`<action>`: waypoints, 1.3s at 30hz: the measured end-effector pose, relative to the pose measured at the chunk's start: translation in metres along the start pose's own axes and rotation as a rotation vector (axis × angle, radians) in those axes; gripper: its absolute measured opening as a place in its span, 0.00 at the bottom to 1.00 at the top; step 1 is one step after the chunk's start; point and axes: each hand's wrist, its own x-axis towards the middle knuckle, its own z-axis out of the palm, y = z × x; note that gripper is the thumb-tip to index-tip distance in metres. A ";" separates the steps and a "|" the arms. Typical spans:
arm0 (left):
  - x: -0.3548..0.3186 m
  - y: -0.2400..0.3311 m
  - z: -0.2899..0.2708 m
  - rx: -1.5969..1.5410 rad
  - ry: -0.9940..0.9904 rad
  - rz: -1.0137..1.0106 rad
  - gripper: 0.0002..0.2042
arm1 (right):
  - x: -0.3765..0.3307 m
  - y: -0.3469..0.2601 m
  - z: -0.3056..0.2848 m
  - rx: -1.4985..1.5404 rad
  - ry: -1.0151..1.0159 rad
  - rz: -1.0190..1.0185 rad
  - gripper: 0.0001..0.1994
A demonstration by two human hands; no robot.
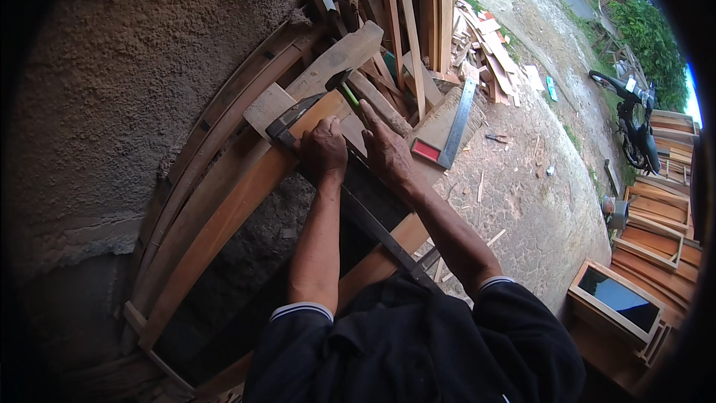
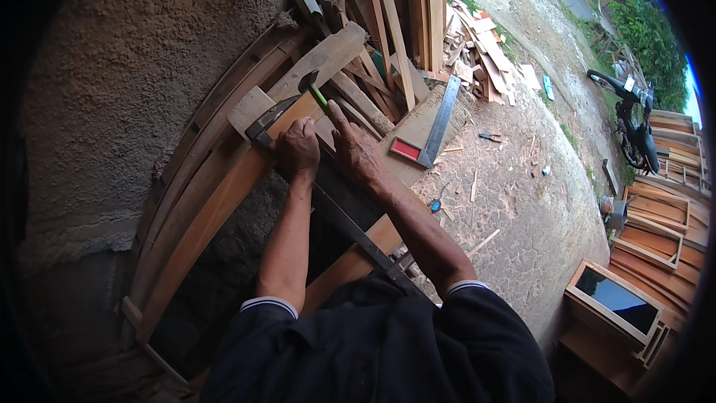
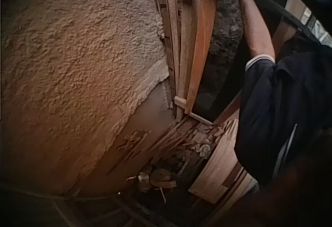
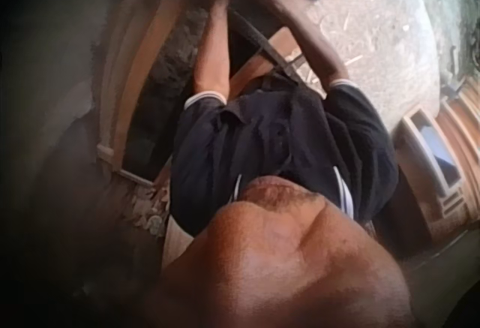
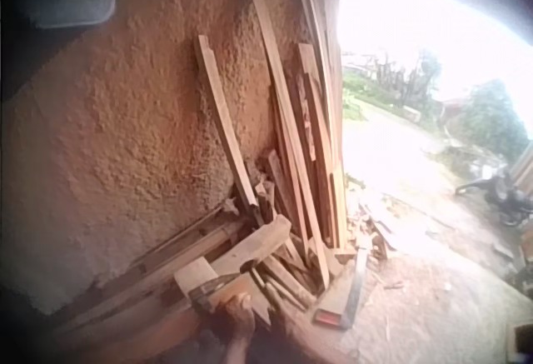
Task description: The person assembles a wooden frame by positioning planks and securing them with nails. They use a hammer to drive nails into the wood and a metal square to ensure alignment. The person kneels on the ground to reach the work area and continues hammering until the frame is secured.
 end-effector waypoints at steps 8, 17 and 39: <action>0.000 0.001 -0.001 -0.011 -0.071 -0.039 0.12 | -0.040 0.006 -0.019 -0.116 -0.232 0.032 0.34; 0.000 0.001 0.000 0.003 -0.079 -0.036 0.11 | -0.036 -0.010 -0.028 -0.205 -0.327 0.066 0.36; 0.050 -0.052 -0.012 0.327 -0.011 0.251 0.06 | -0.035 -0.015 -0.036 -0.240 -0.203 -0.078 0.34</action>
